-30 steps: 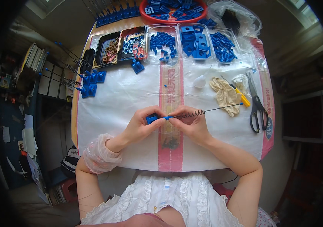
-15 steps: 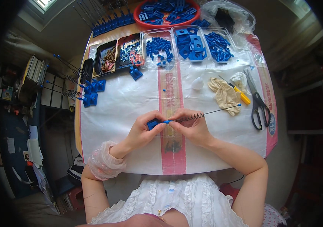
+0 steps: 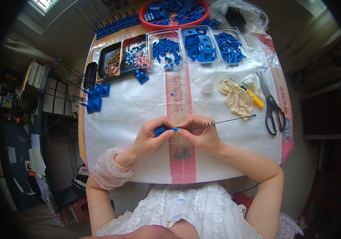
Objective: The recorder assembles small electrical fixture components by attaching metal springs and wires to blue plastic housings at a workstation.
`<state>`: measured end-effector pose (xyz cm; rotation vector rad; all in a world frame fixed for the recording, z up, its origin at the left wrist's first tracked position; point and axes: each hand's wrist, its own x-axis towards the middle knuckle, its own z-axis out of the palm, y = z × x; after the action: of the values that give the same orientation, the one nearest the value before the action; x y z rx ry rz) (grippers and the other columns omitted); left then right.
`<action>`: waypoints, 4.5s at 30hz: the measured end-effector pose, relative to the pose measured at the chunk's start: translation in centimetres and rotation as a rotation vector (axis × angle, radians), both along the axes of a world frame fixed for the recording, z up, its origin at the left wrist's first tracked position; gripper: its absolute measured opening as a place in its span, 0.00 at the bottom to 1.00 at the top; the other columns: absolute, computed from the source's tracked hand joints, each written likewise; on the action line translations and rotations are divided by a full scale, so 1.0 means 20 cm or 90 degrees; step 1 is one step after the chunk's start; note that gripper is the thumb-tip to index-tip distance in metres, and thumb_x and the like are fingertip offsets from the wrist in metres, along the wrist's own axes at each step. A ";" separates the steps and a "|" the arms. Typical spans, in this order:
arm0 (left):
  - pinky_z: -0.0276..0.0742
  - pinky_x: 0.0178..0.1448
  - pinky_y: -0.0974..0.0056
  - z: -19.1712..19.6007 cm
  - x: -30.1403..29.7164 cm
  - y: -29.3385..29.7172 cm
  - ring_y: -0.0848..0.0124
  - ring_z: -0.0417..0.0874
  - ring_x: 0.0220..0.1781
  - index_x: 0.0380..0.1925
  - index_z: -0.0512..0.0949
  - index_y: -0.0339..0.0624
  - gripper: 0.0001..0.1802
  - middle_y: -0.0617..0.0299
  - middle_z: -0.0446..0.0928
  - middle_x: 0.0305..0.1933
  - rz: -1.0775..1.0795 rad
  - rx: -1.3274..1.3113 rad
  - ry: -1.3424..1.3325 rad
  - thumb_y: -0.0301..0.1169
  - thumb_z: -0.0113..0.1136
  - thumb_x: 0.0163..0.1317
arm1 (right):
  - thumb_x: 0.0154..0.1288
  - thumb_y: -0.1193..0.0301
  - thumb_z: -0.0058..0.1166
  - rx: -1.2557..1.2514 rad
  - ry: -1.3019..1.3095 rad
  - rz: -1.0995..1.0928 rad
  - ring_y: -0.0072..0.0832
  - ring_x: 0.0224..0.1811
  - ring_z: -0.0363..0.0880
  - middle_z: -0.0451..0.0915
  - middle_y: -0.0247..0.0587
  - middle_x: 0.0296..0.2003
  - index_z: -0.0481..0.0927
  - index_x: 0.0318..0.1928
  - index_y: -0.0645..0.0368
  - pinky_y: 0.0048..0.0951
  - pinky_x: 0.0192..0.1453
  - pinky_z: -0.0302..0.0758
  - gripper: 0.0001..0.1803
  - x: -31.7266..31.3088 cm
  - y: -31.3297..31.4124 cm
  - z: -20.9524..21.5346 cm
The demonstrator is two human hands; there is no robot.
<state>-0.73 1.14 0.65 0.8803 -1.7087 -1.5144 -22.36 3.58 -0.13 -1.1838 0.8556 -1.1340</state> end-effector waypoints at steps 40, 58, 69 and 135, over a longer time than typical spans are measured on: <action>0.66 0.35 0.75 -0.01 0.01 0.00 0.84 0.71 0.33 0.40 0.80 0.36 0.07 0.71 0.75 0.33 -0.018 0.040 0.021 0.28 0.62 0.68 | 0.60 0.82 0.67 -0.063 0.086 0.012 0.16 0.34 0.76 0.83 0.33 0.32 0.87 0.42 0.63 0.20 0.38 0.71 0.09 -0.01 -0.02 0.02; 0.70 0.38 0.76 0.00 0.01 0.00 0.85 0.73 0.36 0.41 0.81 0.36 0.08 0.72 0.77 0.34 -0.020 0.102 0.027 0.29 0.64 0.68 | 0.61 0.82 0.67 -0.053 0.108 0.006 0.16 0.35 0.77 0.84 0.33 0.33 0.88 0.41 0.63 0.20 0.40 0.73 0.08 -0.02 -0.03 0.03; 0.63 0.37 0.76 0.02 0.01 -0.01 0.86 0.69 0.34 0.41 0.81 0.37 0.08 0.74 0.75 0.33 0.006 0.107 0.043 0.30 0.64 0.68 | 0.62 0.86 0.63 -0.008 0.008 -0.012 0.22 0.43 0.81 0.84 0.40 0.41 0.84 0.43 0.69 0.26 0.45 0.78 0.09 -0.04 -0.04 0.01; 0.62 0.34 0.77 0.00 0.06 -0.03 0.86 0.69 0.32 0.37 0.80 0.37 0.08 0.73 0.75 0.32 0.094 0.141 0.111 0.31 0.64 0.68 | 0.70 0.72 0.61 -0.132 -0.213 -0.270 0.18 0.34 0.79 0.84 0.38 0.34 0.82 0.51 0.67 0.20 0.43 0.74 0.13 -0.31 -0.23 0.19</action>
<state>0.41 0.50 0.55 0.9344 -1.3405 -1.6493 -28.53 -1.02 3.60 -0.9578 0.7594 -1.7476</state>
